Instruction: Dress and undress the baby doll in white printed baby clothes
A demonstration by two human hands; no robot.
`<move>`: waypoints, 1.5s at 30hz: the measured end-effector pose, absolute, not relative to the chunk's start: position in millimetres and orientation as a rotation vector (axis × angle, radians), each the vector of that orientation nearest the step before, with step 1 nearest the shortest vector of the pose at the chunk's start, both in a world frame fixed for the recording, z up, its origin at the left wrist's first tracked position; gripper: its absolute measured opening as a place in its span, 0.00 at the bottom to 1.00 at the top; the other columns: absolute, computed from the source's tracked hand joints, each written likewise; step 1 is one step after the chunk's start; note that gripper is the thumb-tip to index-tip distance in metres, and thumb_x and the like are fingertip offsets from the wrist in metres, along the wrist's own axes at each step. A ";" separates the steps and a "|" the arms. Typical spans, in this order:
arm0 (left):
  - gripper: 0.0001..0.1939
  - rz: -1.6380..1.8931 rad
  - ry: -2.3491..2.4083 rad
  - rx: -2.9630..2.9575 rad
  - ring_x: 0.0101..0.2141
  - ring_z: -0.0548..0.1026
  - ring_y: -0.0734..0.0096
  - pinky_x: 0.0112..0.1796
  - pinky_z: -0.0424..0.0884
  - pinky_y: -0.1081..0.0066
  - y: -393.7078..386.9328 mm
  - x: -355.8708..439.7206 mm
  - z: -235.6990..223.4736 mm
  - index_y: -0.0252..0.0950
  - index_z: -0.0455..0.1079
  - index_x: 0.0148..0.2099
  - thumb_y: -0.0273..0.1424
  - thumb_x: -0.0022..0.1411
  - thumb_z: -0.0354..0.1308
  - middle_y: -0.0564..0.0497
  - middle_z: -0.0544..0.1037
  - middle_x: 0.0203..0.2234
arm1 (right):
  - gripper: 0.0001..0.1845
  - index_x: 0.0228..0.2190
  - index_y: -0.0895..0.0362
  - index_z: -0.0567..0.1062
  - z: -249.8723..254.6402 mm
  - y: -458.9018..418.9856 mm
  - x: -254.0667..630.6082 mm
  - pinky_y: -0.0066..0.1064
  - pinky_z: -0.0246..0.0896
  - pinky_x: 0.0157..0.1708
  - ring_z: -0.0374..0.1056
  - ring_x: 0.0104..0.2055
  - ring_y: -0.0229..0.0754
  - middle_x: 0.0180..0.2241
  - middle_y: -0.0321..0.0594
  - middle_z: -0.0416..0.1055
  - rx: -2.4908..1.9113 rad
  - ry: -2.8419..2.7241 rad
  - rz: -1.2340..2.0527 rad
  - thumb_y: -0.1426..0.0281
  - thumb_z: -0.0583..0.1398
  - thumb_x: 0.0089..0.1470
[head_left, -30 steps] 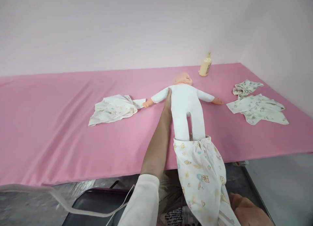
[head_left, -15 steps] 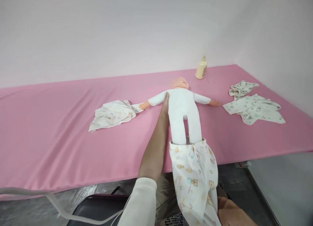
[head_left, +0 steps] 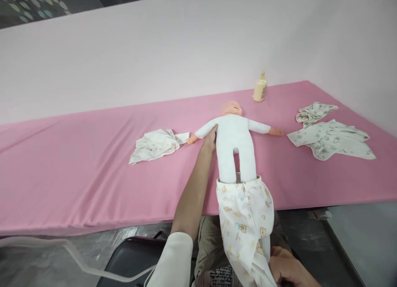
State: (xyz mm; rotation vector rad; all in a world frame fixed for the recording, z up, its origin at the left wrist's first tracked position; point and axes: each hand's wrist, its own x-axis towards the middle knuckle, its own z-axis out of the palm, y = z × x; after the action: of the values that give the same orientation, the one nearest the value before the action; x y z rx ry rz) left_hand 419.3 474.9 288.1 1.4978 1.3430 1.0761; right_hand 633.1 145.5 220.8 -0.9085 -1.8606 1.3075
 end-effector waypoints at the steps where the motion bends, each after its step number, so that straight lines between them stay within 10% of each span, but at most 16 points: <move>1: 0.32 1.080 1.325 1.383 0.41 0.79 0.69 0.43 0.73 0.70 473.4 416.8 284.7 0.14 0.64 0.43 0.37 0.73 0.28 0.36 0.77 0.39 | 0.32 0.18 0.54 0.60 227.1 146.3 634.7 0.29 0.58 0.28 0.60 0.22 0.38 0.16 0.34 0.60 -0.931 -1.874 1.264 0.41 0.50 0.58; 10: 0.23 1.349 1.664 1.053 0.56 0.70 0.58 0.55 0.69 0.57 365.1 403.0 296.8 0.35 0.59 0.63 0.37 0.68 0.54 0.39 0.67 0.59 | 0.15 0.23 0.54 0.68 237.0 178.9 643.0 0.26 0.63 0.27 0.66 0.25 0.37 0.22 0.35 0.68 -1.017 -1.811 0.740 0.67 0.55 0.63; 16: 0.21 1.108 1.536 1.763 0.60 0.66 0.59 0.59 0.66 0.56 259.1 410.5 274.0 0.41 0.66 0.60 0.43 0.69 0.51 0.43 0.68 0.59 | 0.08 0.30 0.54 0.71 233.1 231.9 641.7 0.41 0.67 0.49 0.68 0.54 0.50 0.50 0.50 0.71 -1.156 -1.747 0.340 0.70 0.55 0.62; 24: 0.60 0.752 1.591 2.252 0.62 0.62 0.45 0.58 0.66 0.48 206.4 396.2 228.8 0.45 0.41 0.73 0.43 0.47 0.73 0.37 0.60 0.63 | 0.05 0.38 0.53 0.68 223.1 253.2 643.9 0.46 0.64 0.56 0.60 0.63 0.50 0.60 0.51 0.63 -1.130 -1.996 0.619 0.68 0.52 0.63; 32: 0.31 1.118 1.721 2.044 0.52 0.70 0.56 0.49 0.72 0.56 209.2 417.7 207.3 0.39 0.61 0.59 0.23 0.53 0.60 0.42 0.71 0.51 | 0.47 0.61 0.54 0.57 227.6 242.1 654.2 0.50 0.61 0.57 0.57 0.63 0.58 0.61 0.53 0.60 -1.229 -2.146 0.748 0.68 0.67 0.41; 45: 0.07 1.514 1.534 2.222 0.32 0.69 0.71 0.31 0.68 0.72 208.6 424.9 203.5 0.38 0.61 0.39 0.25 0.62 0.57 0.52 0.69 0.30 | 0.15 0.36 0.54 0.67 238.4 246.6 641.5 0.39 0.64 0.41 0.62 0.43 0.49 0.39 0.43 0.65 -1.158 -2.265 0.496 0.76 0.63 0.45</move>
State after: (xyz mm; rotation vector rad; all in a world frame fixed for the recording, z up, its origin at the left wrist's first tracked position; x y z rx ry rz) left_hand 424.9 208.6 203.5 2.2225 1.5343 1.5139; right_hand 641.5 246.6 238.4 -1.1576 -2.2646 0.4956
